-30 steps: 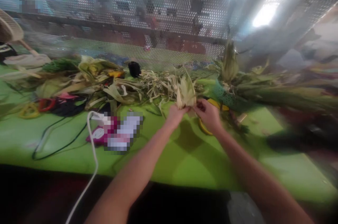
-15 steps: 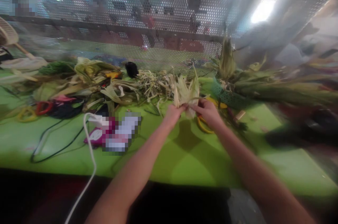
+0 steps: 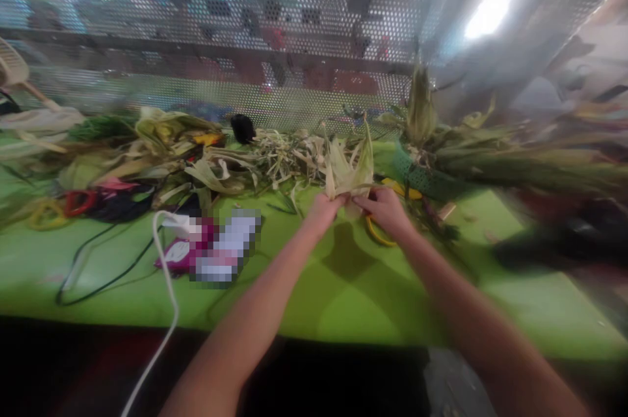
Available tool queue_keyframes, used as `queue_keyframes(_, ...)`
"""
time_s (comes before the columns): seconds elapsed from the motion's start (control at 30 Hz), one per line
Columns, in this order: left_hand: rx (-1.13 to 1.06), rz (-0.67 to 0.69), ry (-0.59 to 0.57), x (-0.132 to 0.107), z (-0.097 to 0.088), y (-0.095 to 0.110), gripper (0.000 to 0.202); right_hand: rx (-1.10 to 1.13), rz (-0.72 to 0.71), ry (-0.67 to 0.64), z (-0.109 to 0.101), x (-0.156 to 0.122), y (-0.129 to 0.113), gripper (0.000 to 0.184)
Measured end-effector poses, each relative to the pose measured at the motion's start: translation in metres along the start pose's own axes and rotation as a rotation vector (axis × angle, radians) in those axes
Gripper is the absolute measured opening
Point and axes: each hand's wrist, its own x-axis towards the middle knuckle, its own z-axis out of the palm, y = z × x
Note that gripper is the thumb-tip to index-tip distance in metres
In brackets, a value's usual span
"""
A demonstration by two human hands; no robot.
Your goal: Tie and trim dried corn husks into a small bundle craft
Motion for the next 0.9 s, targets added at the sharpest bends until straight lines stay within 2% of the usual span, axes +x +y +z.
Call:
queue_keyframes(0.17,0.027,0.035,0.023,-0.001,0.0,0.002,0.036,-0.039,-0.001,0.002,-0.001,0.0,-0.001,0.023)
queue_keyframes(0.37,0.112,0.099,-0.003,-0.001,-0.001,0.005,0.041,-0.098,-0.019,0.031,-0.001,0.0,0.001,0.018)
queue_keyframes(0.57,0.21,0.137,-0.009,-0.004,0.001,0.008,0.025,-0.287,-0.055,0.058,-0.001,-0.002,-0.001,0.015)
queue_keyframes(0.67,0.2,0.18,-0.026,-0.008,0.003,0.012,0.016,-0.388,-0.064,0.075,-0.001,-0.002,-0.002,0.019)
queue_keyframes(0.9,0.165,0.205,-0.044,-0.01,0.005,0.016,0.015,-0.3,-0.036,0.051,-0.002,-0.001,0.0,0.015)
